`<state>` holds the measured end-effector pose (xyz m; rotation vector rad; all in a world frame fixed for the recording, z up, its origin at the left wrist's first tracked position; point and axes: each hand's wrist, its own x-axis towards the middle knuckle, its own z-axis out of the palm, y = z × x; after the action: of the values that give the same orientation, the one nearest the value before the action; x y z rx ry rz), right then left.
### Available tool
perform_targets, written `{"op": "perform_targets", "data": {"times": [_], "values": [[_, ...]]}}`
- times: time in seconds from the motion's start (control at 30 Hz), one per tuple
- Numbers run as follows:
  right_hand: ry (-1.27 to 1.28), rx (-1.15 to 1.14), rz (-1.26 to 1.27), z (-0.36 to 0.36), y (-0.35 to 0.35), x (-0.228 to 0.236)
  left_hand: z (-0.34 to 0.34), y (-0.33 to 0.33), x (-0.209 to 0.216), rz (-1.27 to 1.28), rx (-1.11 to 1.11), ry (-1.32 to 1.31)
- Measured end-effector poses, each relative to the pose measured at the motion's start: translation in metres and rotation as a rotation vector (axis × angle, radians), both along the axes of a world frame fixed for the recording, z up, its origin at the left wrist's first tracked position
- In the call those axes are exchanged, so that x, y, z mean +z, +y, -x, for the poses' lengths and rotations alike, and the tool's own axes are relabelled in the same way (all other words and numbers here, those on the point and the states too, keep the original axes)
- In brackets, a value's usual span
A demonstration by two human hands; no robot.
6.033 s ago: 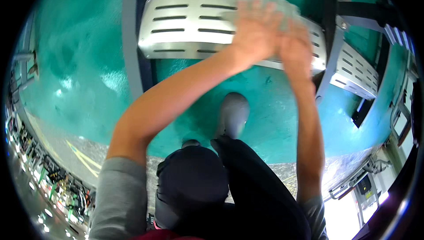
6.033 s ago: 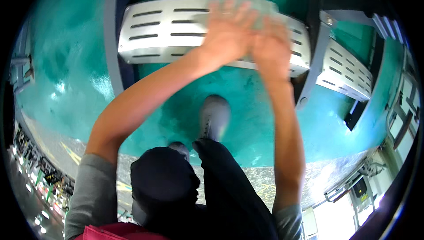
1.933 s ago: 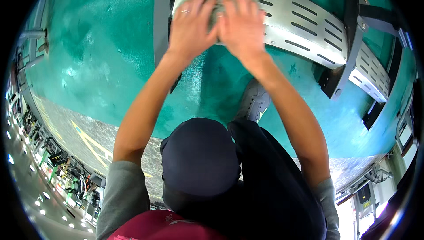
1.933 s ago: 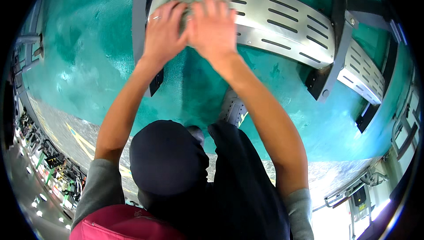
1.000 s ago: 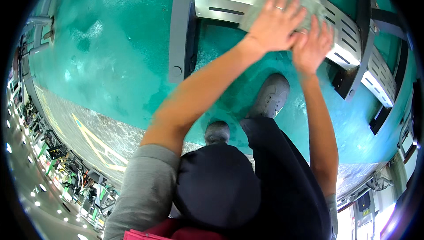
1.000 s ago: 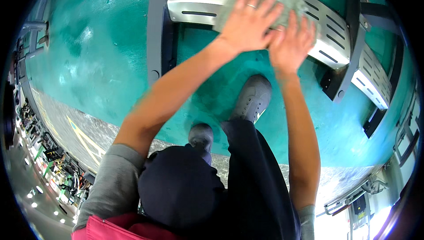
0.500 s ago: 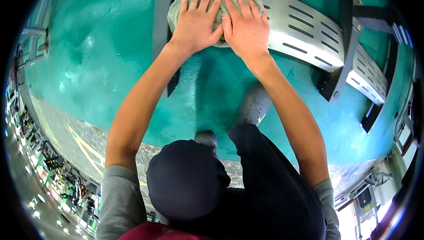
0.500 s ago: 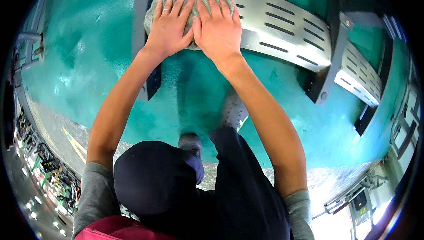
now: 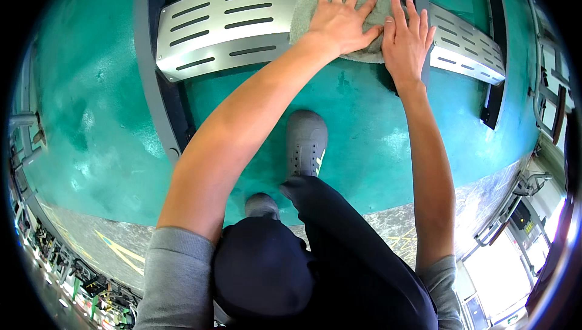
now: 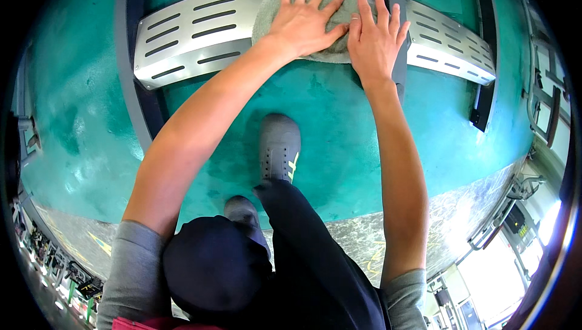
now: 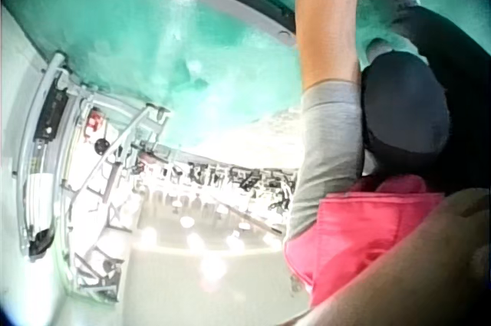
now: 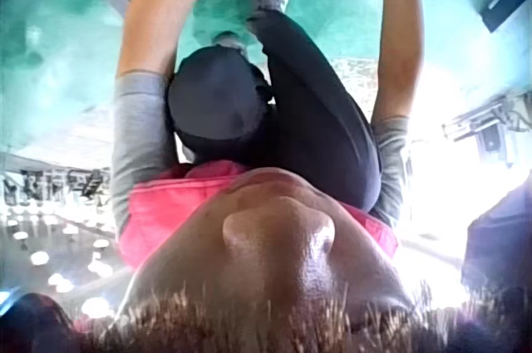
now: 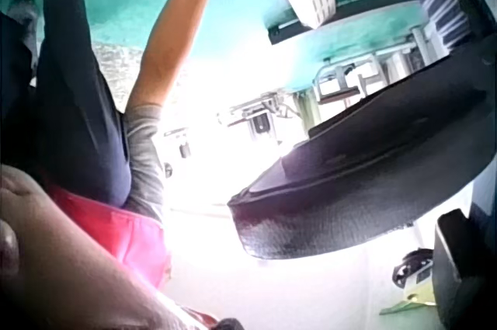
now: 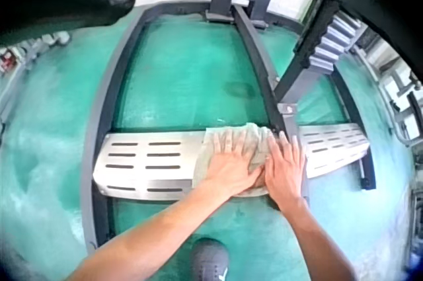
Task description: The person wipes down several pieces of gym weight equipment, including padded benches and metal parts, using a cloth.
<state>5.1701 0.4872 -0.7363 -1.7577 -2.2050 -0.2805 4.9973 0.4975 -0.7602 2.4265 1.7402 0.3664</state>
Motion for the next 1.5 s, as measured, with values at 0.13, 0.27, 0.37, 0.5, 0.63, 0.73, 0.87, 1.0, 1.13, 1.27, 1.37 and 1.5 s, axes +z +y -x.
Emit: {"op": "perform_targets", "data": {"times": [0.13, 0.27, 0.37, 0.5, 0.63, 0.73, 0.87, 1.0, 1.13, 1.27, 1.37, 1.5], "values": [[-0.003, 0.146, 0.176, 0.016, 0.000, -0.006, 0.035, -0.006, 0.001, -0.010, -0.011, -0.004], [0.044, 0.161, 0.200, 0.096, -0.001, -0.010, 0.113, -0.025, 0.000, 0.024, 0.043, 0.031], [-0.002, 0.253, 0.232, 0.160, 0.000, -0.016, 0.175, -0.044, 0.005, 0.057, 0.157, 0.097], [-0.069, 0.387, 0.292, 0.231, -0.011, -0.012, 0.248, -0.070, 0.000, 0.040, 0.287, 0.070], [-0.091, 0.437, 0.356, 0.238, -0.014, -0.006, 0.260, -0.083, 0.002, 0.033, 0.328, 0.059], [-0.091, 0.405, 0.350, 0.217, -0.008, -0.003, 0.239, -0.075, 0.005, 0.006, 0.267, 0.116], [-0.077, 0.296, 0.324, 0.166, -0.001, -0.007, 0.186, -0.049, 0.001, -0.017, 0.199, 0.105], [-0.117, 0.160, 0.305, 0.087, 0.014, -0.016, 0.106, -0.014, -0.009, -0.084, 0.126, 0.111], [-0.085, 0.101, 0.293, 0.027, 0.027, -0.015, 0.047, 0.006, 0.005, 0.040, 0.076, -0.092], [-0.107, 0.027, 0.283, 0.039, 0.021, -0.020, 0.056, -0.004, 0.004, 0.056, 0.105, -0.160], [-0.134, 0.127, 0.257, 0.080, 0.013, -0.024, 0.105, -0.023, 0.000, -0.021, 0.140, -0.172], [-0.160, 0.253, 0.186, 0.163, 0.006, -0.027, 0.185, -0.037, 0.009, 0.059, 0.230, -0.030]]}}
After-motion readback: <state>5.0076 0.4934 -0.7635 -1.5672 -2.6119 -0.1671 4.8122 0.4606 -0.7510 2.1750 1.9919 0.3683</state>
